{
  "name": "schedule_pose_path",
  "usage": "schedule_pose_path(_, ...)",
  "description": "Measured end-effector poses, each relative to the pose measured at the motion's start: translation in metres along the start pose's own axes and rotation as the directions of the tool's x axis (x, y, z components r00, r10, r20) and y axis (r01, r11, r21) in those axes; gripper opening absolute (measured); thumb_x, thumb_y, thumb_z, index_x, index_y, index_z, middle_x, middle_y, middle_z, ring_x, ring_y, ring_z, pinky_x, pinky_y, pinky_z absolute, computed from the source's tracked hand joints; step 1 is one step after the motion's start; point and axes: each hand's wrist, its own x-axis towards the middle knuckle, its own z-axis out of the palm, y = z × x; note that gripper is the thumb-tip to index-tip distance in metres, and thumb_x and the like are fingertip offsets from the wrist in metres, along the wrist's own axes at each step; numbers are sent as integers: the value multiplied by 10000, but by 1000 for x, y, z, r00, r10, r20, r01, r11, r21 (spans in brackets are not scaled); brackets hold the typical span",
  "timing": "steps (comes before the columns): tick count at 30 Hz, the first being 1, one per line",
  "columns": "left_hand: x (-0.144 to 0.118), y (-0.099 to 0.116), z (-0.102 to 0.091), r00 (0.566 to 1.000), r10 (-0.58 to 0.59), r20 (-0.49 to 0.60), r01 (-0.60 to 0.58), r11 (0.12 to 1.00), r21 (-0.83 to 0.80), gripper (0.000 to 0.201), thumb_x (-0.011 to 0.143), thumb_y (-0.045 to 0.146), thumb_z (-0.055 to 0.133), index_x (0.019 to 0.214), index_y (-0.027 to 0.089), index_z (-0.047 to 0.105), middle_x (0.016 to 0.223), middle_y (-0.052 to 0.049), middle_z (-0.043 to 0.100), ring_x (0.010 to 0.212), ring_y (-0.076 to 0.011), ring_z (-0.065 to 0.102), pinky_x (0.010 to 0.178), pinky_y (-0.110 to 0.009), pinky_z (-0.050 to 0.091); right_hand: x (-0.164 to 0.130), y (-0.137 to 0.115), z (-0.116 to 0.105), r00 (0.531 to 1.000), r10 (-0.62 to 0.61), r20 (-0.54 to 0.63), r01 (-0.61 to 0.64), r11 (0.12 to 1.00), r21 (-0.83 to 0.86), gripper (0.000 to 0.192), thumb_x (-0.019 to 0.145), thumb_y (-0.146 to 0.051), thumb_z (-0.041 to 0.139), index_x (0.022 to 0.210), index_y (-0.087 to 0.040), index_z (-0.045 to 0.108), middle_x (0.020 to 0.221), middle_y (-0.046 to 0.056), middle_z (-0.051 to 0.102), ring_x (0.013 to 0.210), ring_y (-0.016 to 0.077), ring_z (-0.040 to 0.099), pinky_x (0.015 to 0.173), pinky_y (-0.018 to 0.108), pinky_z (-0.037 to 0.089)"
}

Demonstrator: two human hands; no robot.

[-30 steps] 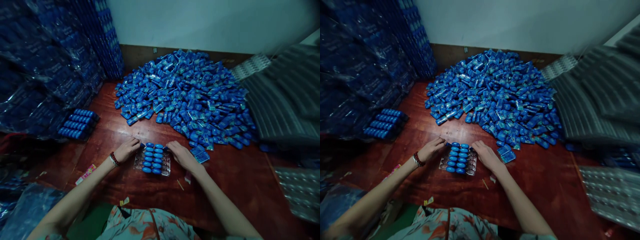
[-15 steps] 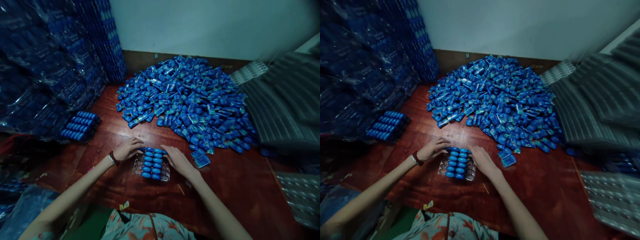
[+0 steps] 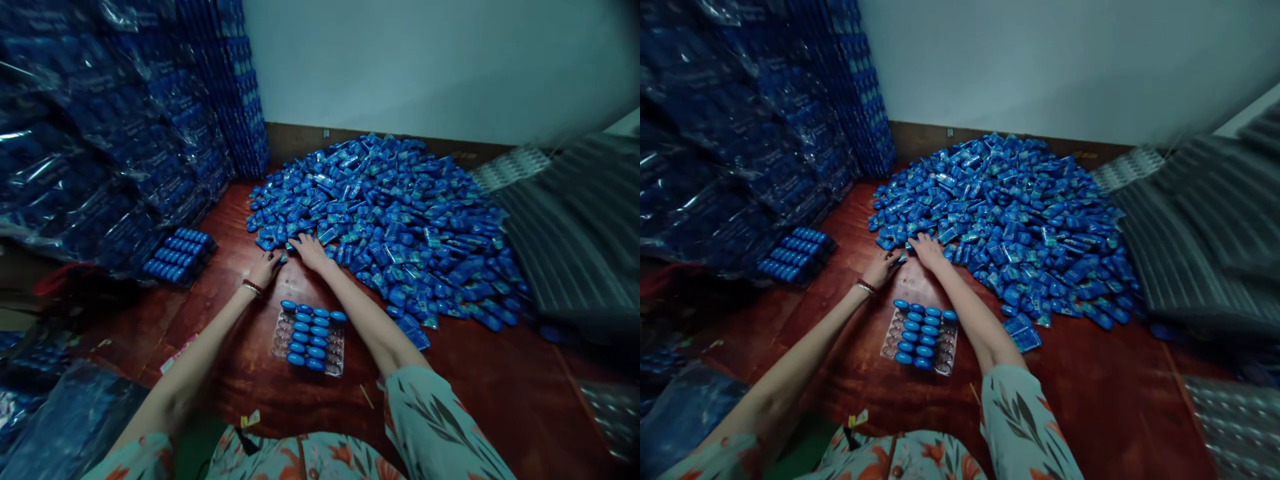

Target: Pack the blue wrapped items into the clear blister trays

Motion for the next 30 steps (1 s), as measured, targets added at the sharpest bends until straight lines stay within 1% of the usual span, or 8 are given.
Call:
schedule_pose_path(5, -71, -15, -14, 999, 28, 35, -29, 999, 14, 374, 889, 237, 402, 1246, 184, 498, 975, -108, 550, 853, -200, 536, 789, -353, 457, -50, 11, 3, 1000, -1, -11, 2, 999, 52, 412, 874, -74, 323, 1239, -166, 492, 1189, 137, 526, 1134, 253, 431, 918, 414, 352)
schedule_pose_path(8, -123, -14, -23, 1000, 7, 2, -7, 995, -100, 400, 883, 246, 400, 1271, 163, 447, 1032, -126, 564, 920, -226, 552, 828, -391, 469, -119, 19, 0, 959, 204, -199, -129, 934, 334, 371, 887, -167, 388, 1255, -154, 422, 1153, 119, 557, 1067, 213, 506, 889, 361, 402)
schedule_pose_path(11, -166, 1, -36, 989, -124, -80, 91, 940, -330, 371, 894, 275, 408, 1251, 175, 422, 1074, -109, 573, 965, -210, 572, 856, -367, 484, -199, 18, -4, 829, 490, -271, -236, 745, 624, 340, 826, -350, 547, 1112, -179, 482, 1004, 67, 611, 924, 203, 582, 794, 327, 458)
schedule_pose_path(13, -184, 18, -44, 978, -182, -103, 123, 900, -418, 311, 898, 264, 416, 1197, 203, 471, 1076, -85, 563, 971, -191, 577, 855, -339, 492, -242, 9, -5, 804, 547, -234, -260, 676, 689, 279, 793, -394, 585, 984, -194, 547, 925, 42, 626, 852, 194, 598, 758, 312, 471)
schedule_pose_path(15, -188, 34, -48, 980, -158, -120, 94, 901, -424, 272, 895, 229, 412, 1134, 226, 542, 1083, -73, 532, 989, -184, 565, 862, -329, 491, -268, -4, -2, 824, 528, -205, -255, 669, 698, 239, 819, -380, 553, 982, -206, 581, 960, 43, 639, 893, 193, 599, 796, 317, 469)
schedule_pose_path(22, -142, 52, -21, 972, 114, -204, -165, 953, -252, 386, 889, 168, 416, 1273, 188, 442, 1026, -95, 549, 926, -191, 541, 800, -343, 498, -254, -40, 25, 858, 396, -328, -215, 855, 471, 284, 907, -278, 423, 1171, -204, 493, 1045, 89, 591, 944, 204, 571, 815, 359, 477)
schedule_pose_path(26, -130, 44, -16, 915, 354, -195, -378, 920, -107, 372, 903, 137, 372, 1268, 168, 435, 992, -109, 571, 881, -193, 528, 742, -327, 493, -247, -36, 17, 934, 156, -321, -71, 962, 262, 255, 912, -172, 378, 1118, -201, 526, 945, 84, 586, 880, 204, 543, 775, 358, 477)
schedule_pose_path(30, -129, 43, -26, 874, 476, -97, -482, 875, -51, 397, 894, 115, 364, 1285, 156, 423, 1048, -132, 563, 898, -198, 516, 752, -333, 491, -243, -31, 0, 971, -26, -236, 32, 999, 23, 335, 902, -84, 308, 1136, -173, 529, 928, 97, 570, 823, 193, 505, 704, 319, 468)
